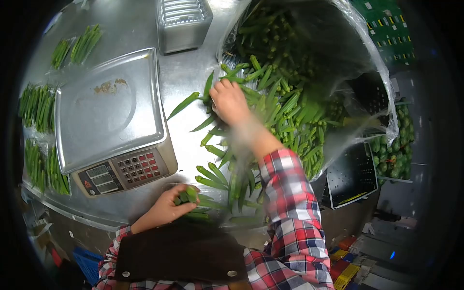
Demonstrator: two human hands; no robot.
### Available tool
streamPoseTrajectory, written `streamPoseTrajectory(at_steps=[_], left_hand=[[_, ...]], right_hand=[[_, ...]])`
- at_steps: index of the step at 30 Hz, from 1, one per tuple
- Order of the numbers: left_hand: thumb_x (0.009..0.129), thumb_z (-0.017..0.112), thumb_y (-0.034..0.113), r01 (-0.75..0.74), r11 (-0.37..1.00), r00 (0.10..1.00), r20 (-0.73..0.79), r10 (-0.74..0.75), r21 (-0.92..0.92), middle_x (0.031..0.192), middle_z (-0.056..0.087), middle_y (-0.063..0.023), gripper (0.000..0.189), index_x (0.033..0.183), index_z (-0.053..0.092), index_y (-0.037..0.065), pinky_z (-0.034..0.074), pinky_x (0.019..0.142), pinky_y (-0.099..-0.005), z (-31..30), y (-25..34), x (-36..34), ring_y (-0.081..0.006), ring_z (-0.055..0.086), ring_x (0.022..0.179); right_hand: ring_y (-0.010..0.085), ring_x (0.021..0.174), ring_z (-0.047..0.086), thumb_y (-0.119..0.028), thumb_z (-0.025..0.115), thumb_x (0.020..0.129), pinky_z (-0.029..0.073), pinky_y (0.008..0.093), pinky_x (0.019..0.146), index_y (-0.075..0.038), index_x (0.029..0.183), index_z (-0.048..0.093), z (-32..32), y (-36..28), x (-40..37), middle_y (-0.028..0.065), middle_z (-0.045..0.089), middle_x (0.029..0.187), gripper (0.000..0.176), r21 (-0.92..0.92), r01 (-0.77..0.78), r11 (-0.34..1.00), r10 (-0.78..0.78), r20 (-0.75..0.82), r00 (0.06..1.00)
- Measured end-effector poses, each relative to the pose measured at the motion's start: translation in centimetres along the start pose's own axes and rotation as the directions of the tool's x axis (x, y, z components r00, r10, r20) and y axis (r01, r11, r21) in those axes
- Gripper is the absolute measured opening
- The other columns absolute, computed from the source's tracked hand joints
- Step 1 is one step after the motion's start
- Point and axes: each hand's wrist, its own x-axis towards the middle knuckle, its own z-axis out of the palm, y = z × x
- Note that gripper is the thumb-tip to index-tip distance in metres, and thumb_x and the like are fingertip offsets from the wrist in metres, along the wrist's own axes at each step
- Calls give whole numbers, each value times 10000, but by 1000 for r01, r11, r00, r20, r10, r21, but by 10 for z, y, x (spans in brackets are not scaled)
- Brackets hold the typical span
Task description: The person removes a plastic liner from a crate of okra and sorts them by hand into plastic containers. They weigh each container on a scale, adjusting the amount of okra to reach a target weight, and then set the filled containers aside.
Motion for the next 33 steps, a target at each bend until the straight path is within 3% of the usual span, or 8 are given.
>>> streamPoseTrajectory(at_steps=[3,6,14,18,22,24,27,33], left_hand=[[713,670,166,-227,487,968,138,211,843,917,549,-104,453,1138,538,83,417,784,-341,11,-5,8,-251,521,874],[682,690,252,-181,159,975,156,159,971,915,504,-86,518,1147,536,82,385,780,-387,23,-33,16,-248,472,891],[686,680,408,-216,360,968,150,203,908,1083,486,-149,640,1192,495,64,337,910,-433,19,-44,6,-306,432,1047],[718,652,432,-214,371,937,82,341,904,1133,476,-167,590,1144,508,50,326,941,-469,5,-41,-4,-344,436,1077],[778,635,221,-19,581,868,-274,414,814,1109,500,-158,404,1114,519,29,363,912,-412,-21,-37,-40,-337,458,1054],[790,618,150,33,677,804,-421,419,736,1077,521,-153,365,1114,516,16,383,889,-373,-29,-41,-53,-324,483,1027],[815,586,111,114,764,819,-496,290,635,1035,548,-147,330,1118,510,3,423,809,-315,-32,-48,-65,-266,538,928],[849,520,37,162,922,854,-518,47,351,993,545,-73,364,1207,453,28,436,711,-254,-20,-73,-62,-123,526,806]], right_hand=[[253,1071,460,-92,574,699,347,377,931,-84,929,557,33,18,25,84,542,998,231,-75,182,980,-182,6,983],[245,1145,430,-96,537,735,319,387,972,-117,995,562,40,21,37,84,539,1048,262,-160,252,954,-233,131,964],[248,1170,415,-148,559,730,304,411,998,-126,1045,550,26,0,33,88,518,1088,316,34,516,856,-516,7,856],[223,1112,454,-144,489,780,320,415,984,-133,973,550,55,-27,38,65,526,1039,202,-8,414,910,-412,-97,906],[236,1036,486,-149,526,767,330,410,967,-83,981,530,42,-18,27,74,535,997,224,-62,375,925,-376,-2,927],[273,1022,493,-151,600,724,356,397,938,-56,1052,489,13,-17,11,112,524,1012,359,67,190,980,-195,89,977],[318,931,527,-136,627,705,425,389,832,-5,1089,449,-39,-34,-30,158,517,986,444,191,-1,982,-21,114,993],[302,889,512,-165,628,706,442,386,774,4,1043,490,-71,-139,-141,150,496,927,402,426,-144,893,-12,344,939]])
